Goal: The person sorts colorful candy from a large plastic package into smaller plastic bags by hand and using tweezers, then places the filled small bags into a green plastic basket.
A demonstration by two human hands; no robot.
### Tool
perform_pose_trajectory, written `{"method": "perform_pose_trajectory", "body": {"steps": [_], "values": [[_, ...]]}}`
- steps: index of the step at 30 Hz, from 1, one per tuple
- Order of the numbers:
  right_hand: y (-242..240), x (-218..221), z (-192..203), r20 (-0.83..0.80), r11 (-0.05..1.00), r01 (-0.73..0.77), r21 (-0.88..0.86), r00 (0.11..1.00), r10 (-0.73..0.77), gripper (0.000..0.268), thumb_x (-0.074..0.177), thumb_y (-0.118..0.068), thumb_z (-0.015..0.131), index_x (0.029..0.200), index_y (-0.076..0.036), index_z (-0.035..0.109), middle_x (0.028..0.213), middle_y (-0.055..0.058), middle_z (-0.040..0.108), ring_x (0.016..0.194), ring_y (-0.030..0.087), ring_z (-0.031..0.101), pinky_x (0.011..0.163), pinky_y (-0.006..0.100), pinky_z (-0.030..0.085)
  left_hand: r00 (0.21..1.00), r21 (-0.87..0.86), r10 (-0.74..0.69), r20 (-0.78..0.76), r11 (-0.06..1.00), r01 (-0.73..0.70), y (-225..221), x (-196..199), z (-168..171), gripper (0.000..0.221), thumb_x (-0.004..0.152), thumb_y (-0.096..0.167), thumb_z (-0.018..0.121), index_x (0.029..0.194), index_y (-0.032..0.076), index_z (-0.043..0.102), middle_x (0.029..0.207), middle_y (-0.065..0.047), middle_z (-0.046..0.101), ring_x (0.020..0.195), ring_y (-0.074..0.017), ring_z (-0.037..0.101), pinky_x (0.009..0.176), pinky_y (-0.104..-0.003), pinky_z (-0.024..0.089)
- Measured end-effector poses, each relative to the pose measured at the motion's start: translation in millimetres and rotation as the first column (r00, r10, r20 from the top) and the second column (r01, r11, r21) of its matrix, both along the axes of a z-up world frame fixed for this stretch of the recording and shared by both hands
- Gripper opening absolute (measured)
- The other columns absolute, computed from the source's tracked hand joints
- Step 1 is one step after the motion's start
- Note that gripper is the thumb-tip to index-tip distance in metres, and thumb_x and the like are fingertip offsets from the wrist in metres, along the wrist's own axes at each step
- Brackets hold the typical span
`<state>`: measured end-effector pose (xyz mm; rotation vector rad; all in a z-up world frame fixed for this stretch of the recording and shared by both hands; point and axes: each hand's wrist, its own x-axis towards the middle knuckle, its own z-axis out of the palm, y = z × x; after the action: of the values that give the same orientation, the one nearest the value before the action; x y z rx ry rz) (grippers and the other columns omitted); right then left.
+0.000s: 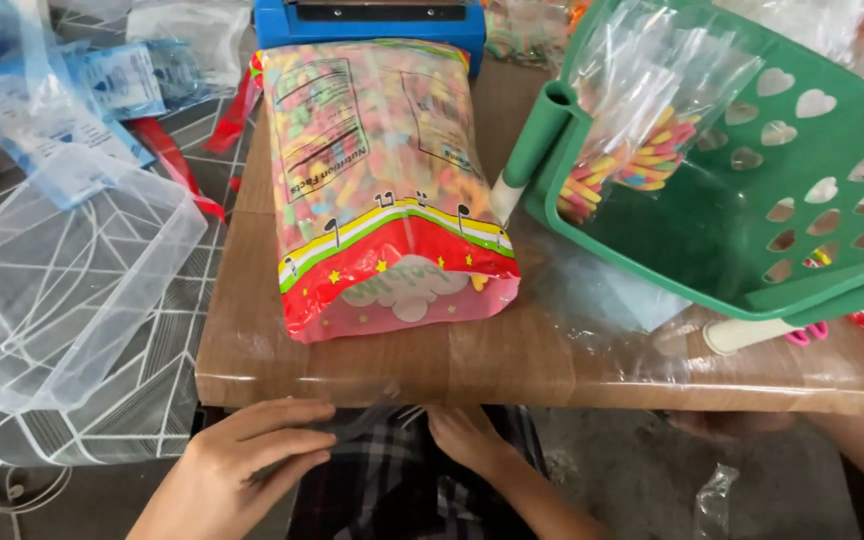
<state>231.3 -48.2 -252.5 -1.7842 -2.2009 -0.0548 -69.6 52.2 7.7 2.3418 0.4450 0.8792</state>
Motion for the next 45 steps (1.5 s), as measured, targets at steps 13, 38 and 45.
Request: {"method": "perform_pose_trajectory", "body": {"steps": [13,38,45], "values": [[-61,22,193,-0.49,0.87,-0.415,-0.268,0.836,0.248,0.021,0.088,-0.008,0.063,0.105,-0.007,0.051,0.113,0.012,0.05,0.11,0.029,0.048,0.093,0.041,0.035,0.999,0.066,0.034,0.038,0.997,-0.036,-4,8,-9,0.01,0.082,0.019,0.08,0.092,0.019,0.078,0.117,-0.004,0.078,0.099,-0.0109,0.081,0.091,-0.022,0.062],[-117,149,199,-0.972,0.578,0.811,-0.086,0.057,-0.226,0.038,0.098,0.008,0.061,0.089,-0.015,0.033,0.081,0.011,0.055,0.088,0.029,0.075,0.07,0.039,0.066,0.998,0.04,-0.061,0.02,0.997,0.06,-26,42,-38,0.011,0.083,0.018,0.083,0.093,0.019,0.079,0.127,-0.01,0.073,0.108,-0.0219,0.078,0.096,-0.035,0.061],[-110,128,188,-0.916,0.616,0.784,0.075,0.299,-0.269,0.041,0.102,0.008,0.062,0.077,-0.01,0.034,0.092,0.019,0.067,0.087,0.029,0.077,0.073,0.035,0.069,0.996,0.105,-0.076,0.039,0.992,0.072,-32,52,-28,0.01,0.085,0.018,0.083,0.094,0.018,0.079,0.13,-0.012,0.07,0.114,-0.0245,0.075,0.102,-0.041,0.058]]}}
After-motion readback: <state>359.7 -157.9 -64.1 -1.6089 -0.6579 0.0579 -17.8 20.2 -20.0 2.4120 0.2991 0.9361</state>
